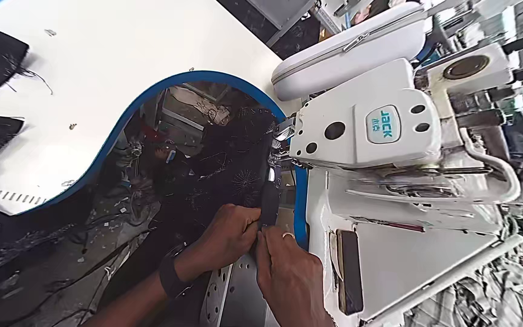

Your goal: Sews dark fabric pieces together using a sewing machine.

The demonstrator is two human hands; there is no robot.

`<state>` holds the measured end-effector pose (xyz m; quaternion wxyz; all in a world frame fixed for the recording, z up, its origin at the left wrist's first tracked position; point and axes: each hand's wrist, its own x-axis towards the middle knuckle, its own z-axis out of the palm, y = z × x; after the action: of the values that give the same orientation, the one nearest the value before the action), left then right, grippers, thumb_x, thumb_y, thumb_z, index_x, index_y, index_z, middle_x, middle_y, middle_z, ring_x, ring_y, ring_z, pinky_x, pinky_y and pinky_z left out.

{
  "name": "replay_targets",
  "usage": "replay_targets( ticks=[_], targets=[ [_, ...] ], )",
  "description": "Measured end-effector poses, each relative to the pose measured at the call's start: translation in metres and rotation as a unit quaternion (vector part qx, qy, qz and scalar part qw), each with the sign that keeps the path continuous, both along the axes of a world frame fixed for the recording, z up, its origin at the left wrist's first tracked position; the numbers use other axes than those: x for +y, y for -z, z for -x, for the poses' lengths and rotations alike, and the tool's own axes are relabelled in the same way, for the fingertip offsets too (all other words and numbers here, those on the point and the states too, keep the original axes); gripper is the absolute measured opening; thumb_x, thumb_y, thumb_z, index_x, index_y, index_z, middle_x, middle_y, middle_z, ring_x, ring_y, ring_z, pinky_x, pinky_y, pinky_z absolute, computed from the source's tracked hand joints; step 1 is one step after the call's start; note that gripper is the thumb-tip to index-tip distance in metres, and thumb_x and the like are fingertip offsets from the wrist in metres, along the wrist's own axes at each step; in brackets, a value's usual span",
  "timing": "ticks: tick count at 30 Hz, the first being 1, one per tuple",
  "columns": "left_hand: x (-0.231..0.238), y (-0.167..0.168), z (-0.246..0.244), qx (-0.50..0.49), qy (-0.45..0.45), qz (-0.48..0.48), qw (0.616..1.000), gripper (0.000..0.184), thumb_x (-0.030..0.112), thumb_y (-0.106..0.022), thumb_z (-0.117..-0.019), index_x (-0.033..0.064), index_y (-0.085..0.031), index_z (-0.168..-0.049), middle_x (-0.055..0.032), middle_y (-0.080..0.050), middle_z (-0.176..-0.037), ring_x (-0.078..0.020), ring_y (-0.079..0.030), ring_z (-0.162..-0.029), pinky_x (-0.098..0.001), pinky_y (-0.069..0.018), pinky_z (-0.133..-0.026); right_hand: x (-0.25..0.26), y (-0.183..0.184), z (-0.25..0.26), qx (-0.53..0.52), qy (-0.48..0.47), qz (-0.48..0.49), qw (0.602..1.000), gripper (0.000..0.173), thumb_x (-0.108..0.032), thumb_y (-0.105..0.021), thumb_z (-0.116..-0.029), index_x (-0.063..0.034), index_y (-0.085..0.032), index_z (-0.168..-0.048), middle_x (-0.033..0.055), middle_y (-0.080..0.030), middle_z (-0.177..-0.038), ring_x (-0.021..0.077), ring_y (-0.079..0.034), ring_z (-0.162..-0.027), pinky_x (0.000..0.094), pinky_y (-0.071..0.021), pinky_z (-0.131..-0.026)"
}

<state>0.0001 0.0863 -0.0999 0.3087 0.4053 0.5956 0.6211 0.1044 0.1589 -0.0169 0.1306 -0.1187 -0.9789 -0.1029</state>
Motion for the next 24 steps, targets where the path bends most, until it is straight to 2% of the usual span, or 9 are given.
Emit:
replay_targets(
  ticks=[3, 4, 5, 6, 7, 9, 11, 16, 24],
  targets=[
    [0.012, 0.004, 0.000, -0.012, -0.042, -0.013, 0.999, 0.025, 0.012, -0.049, -0.0984, 0.0030, -0.065, -0.081, -0.0022, -0.054, -0.065, -0.0103, -0.052, -0.060, -0.0304, -0.0404, -0.059, 0.009, 0.003, 0.004, 0.003, -0.006, -0.011, 1.000, 0.022, -0.014, -0.053, -0.0912, -0.0061, -0.068, -0.076, 0.0041, -0.057, -0.060, 0.0153, -0.056, -0.044, 0.0279, -0.0379, -0.035],
    [0.014, 0.002, 0.001, -0.015, -0.056, -0.010, 0.998, 0.026, 0.012, -0.048, -0.0991, 0.0003, -0.071, -0.093, -0.0056, -0.064, -0.074, -0.0115, -0.060, -0.069, -0.0321, -0.0461, -0.065, 0.011, 0.004, 0.005, 0.009, -0.004, -0.012, 1.000, 0.022, -0.014, -0.053, -0.0910, -0.0061, -0.068, -0.077, 0.0045, -0.059, -0.061, 0.0156, -0.057, -0.044, 0.0282, -0.0385, -0.036],
    [0.014, -0.002, 0.002, -0.016, -0.056, 0.004, 0.998, 0.033, 0.013, -0.046, -0.1006, -0.0027, -0.072, -0.113, -0.0100, -0.072, -0.086, -0.0142, -0.067, -0.079, -0.0345, -0.0511, -0.074, 0.012, 0.005, 0.005, 0.019, 0.001, -0.013, 1.000, 0.022, -0.014, -0.054, -0.0909, -0.0056, -0.069, -0.077, 0.0051, -0.060, -0.061, 0.0160, -0.058, -0.045, 0.0286, -0.0389, -0.035],
    [0.012, -0.008, 0.002, -0.009, -0.055, 0.025, 0.998, 0.039, 0.013, -0.045, -0.1019, -0.0038, -0.066, -0.130, -0.0135, -0.074, -0.094, -0.0182, -0.069, -0.084, -0.0373, -0.0531, -0.078, 0.013, 0.006, 0.005, 0.034, 0.008, -0.014, 0.999, 0.022, -0.014, -0.054, -0.0910, -0.0049, -0.069, -0.077, 0.0057, -0.061, -0.062, 0.0162, -0.058, -0.045, 0.0287, -0.0391, -0.036],
    [0.010, -0.014, -0.002, 0.012, -0.069, 0.047, 0.996, 0.041, 0.013, -0.046, -0.1024, -0.0036, -0.062, -0.137, -0.0148, -0.074, -0.091, -0.0221, -0.070, -0.080, -0.0399, -0.0546, -0.076, 0.014, 0.008, 0.004, 0.050, 0.014, -0.016, 0.999, 0.023, -0.014, -0.054, -0.0912, -0.0043, -0.069, -0.077, 0.0063, -0.062, -0.063, 0.0160, -0.059, -0.046, 0.0282, -0.0394, -0.036],
    [0.010, -0.017, -0.016, 0.082, -0.137, 0.062, 0.985, 0.038, 0.011, -0.051, -0.0987, -0.0051, -0.066, -0.130, -0.0140, -0.066, -0.068, -0.0279, -0.064, -0.058, -0.0440, -0.0520, -0.058, 0.013, 0.013, -0.001, 0.079, 0.022, -0.016, 0.996, 0.024, -0.014, -0.055, -0.0915, -0.0024, -0.071, -0.078, 0.0074, -0.064, -0.065, 0.0155, -0.061, -0.049, 0.0268, -0.0412, -0.039],
    [0.008, -0.014, -0.024, 0.131, -0.172, 0.059, 0.974, 0.036, 0.012, -0.053, -0.0961, -0.0047, -0.070, -0.123, -0.0111, -0.062, -0.058, -0.0270, -0.061, -0.049, -0.0424, -0.0499, -0.051, 0.009, 0.018, -0.008, 0.102, 0.026, -0.014, 0.994, 0.024, -0.014, -0.056, -0.0915, -0.0017, -0.072, -0.079, 0.0076, -0.065, -0.065, 0.0146, -0.061, -0.050, 0.0249, -0.0422, -0.041],
    [0.000, -0.021, -0.012, 0.091, -0.077, 0.077, 0.990, 0.042, 0.011, -0.049, -0.1010, -0.0077, -0.060, -0.137, -0.0159, -0.065, -0.067, -0.0295, -0.061, -0.058, -0.0440, -0.0500, -0.060, 0.004, 0.024, -0.017, 0.125, 0.031, 0.007, 0.992, 0.024, -0.016, -0.057, -0.0924, -0.0017, -0.072, -0.080, 0.0075, -0.065, -0.066, 0.0128, -0.061, -0.051, 0.0232, -0.0432, -0.042],
    [-0.008, -0.019, -0.016, 0.147, -0.069, 0.080, 0.984, 0.035, 0.011, -0.048, -0.1020, -0.0040, -0.068, -0.126, -0.0135, -0.061, -0.063, -0.0302, -0.061, -0.057, -0.0454, -0.0485, -0.058, 0.003, 0.030, -0.017, 0.151, 0.025, 0.009, 0.988, 0.024, -0.016, -0.058, -0.0929, -0.0016, -0.074, -0.081, 0.0077, -0.066, -0.066, 0.0126, -0.061, -0.054, 0.0217, -0.0435, -0.046]
  ],
)
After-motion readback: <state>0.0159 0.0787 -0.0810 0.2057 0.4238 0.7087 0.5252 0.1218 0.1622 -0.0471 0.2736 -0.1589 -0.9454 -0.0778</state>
